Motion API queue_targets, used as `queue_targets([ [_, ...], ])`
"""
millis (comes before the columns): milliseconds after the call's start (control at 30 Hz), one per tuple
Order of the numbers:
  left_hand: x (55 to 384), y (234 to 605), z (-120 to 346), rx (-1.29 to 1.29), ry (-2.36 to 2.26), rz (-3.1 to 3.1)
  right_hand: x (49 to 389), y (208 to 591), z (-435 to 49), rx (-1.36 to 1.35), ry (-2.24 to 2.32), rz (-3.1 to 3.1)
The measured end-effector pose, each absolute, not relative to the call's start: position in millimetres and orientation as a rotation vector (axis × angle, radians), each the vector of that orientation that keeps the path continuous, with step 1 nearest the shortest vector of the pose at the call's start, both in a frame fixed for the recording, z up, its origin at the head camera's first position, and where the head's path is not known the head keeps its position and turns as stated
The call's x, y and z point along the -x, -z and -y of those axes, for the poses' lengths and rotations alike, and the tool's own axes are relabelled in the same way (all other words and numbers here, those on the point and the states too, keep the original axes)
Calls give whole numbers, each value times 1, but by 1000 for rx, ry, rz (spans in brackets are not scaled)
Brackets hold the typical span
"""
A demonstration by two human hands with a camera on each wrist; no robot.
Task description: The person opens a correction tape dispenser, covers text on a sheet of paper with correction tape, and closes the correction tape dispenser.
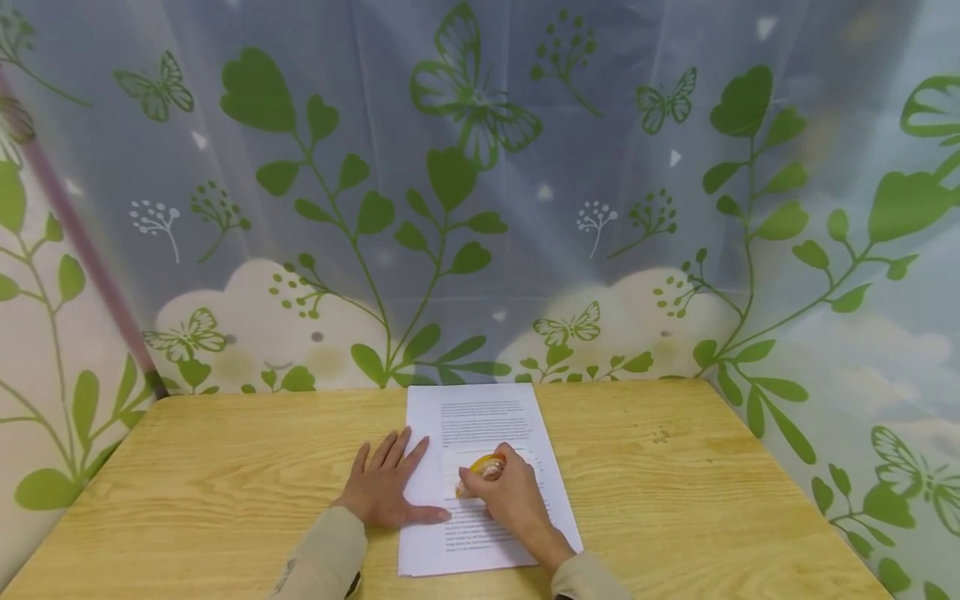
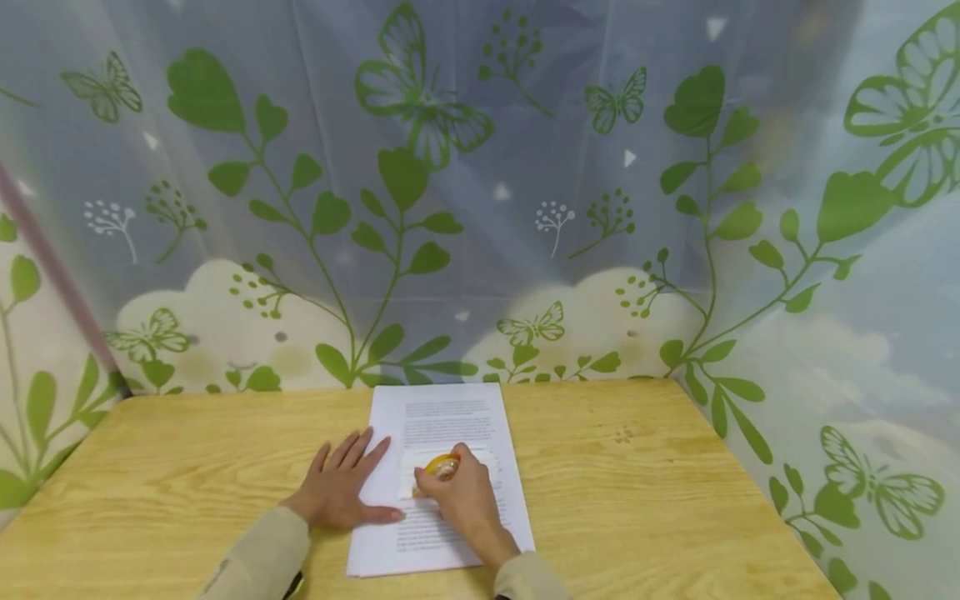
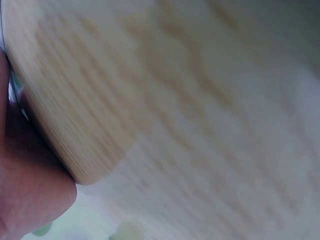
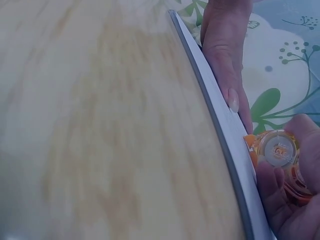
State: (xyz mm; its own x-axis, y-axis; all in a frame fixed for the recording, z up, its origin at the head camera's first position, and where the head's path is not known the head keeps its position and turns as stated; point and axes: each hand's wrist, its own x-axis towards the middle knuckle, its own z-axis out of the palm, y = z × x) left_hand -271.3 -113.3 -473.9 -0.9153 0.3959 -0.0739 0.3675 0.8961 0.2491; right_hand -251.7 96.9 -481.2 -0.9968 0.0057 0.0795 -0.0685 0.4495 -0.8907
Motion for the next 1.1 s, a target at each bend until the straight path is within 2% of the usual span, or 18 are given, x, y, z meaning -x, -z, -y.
queue_targets([
  [267, 278, 489, 117, -596, -327, -2961, 253, 480, -104, -76, -1611, 2643],
  [667, 270, 471, 113, -611, -314, -2964, 252, 478, -113, -104, -1553, 2657],
  [1100, 269, 471, 112, -603, -329, -2948, 254, 478, -135, -79, -1552, 2663],
])
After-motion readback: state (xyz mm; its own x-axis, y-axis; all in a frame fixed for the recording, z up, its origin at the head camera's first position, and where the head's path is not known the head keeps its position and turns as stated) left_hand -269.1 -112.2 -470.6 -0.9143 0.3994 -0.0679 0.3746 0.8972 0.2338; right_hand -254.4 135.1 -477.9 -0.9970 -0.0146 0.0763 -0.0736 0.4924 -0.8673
